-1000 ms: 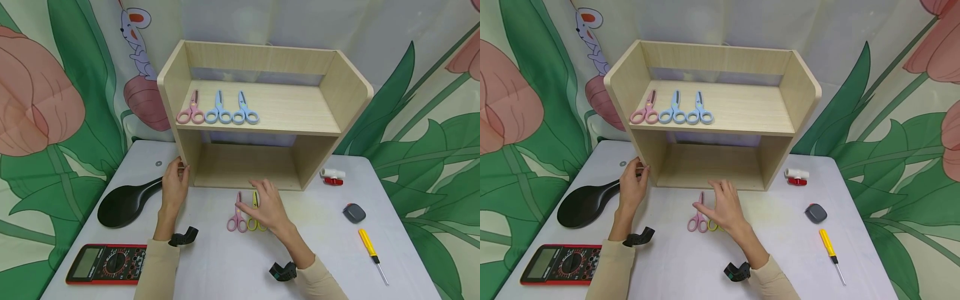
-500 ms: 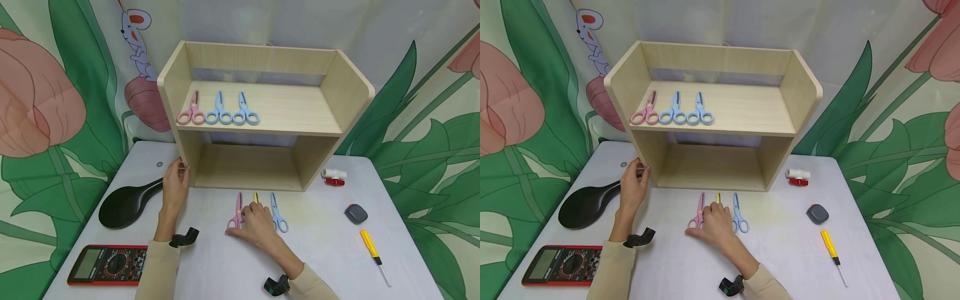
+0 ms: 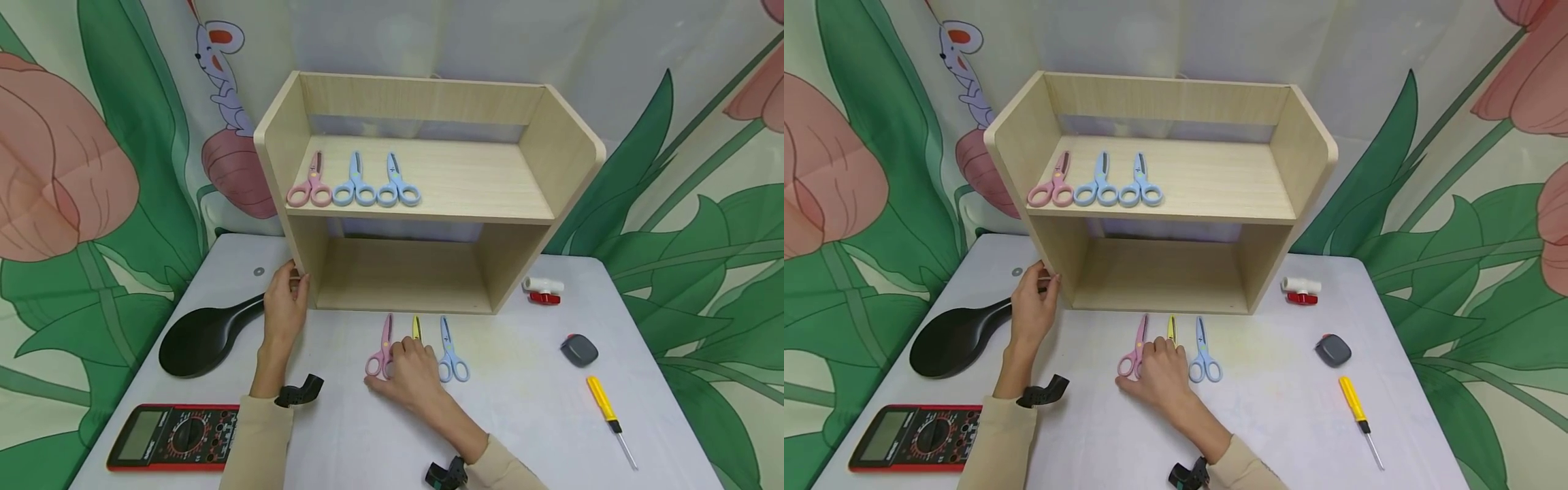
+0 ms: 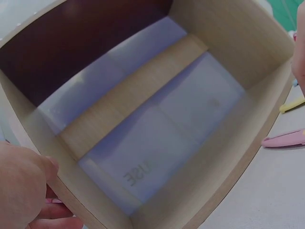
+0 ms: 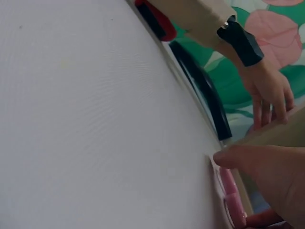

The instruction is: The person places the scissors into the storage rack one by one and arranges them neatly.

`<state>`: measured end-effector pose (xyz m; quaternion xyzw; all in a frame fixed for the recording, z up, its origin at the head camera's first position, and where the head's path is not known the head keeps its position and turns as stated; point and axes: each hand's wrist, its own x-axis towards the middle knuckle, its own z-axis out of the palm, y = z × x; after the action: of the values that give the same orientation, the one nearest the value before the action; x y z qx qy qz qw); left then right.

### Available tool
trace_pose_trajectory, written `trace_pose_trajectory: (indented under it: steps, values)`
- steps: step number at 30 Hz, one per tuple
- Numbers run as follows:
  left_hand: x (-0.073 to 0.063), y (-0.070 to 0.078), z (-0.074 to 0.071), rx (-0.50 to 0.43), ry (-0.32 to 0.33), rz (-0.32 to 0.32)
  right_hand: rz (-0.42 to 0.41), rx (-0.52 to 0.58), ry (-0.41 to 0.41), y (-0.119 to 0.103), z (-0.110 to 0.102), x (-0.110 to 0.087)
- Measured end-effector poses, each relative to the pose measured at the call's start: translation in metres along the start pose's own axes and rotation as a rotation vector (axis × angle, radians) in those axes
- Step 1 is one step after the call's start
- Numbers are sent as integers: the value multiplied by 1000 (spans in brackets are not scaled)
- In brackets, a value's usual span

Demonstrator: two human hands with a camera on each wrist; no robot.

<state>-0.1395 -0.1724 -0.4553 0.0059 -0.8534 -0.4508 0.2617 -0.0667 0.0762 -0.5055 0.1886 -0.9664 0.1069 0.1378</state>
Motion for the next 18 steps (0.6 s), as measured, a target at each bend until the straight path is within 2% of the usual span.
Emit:
trace_pose_trajectory:
  steps: [3, 6, 10, 13, 18]
  values:
    - [0, -1, 0, 0, 4, 4, -16, -37, 46, 0, 4, 0]
    - [0, -2, 0, 0, 7, 5, -48, -58, 143, 1, 9, 0]
    - [0, -2, 1, 6, 8, 6, -61, -33, 214, 2, 13, -1]
    - [0, -1, 1, 7, 8, 8, -41, -18, 191, 1, 11, 0]
    - [0, 0, 0, 1, 5, 4, 11, 29, 87, -1, 5, 0]
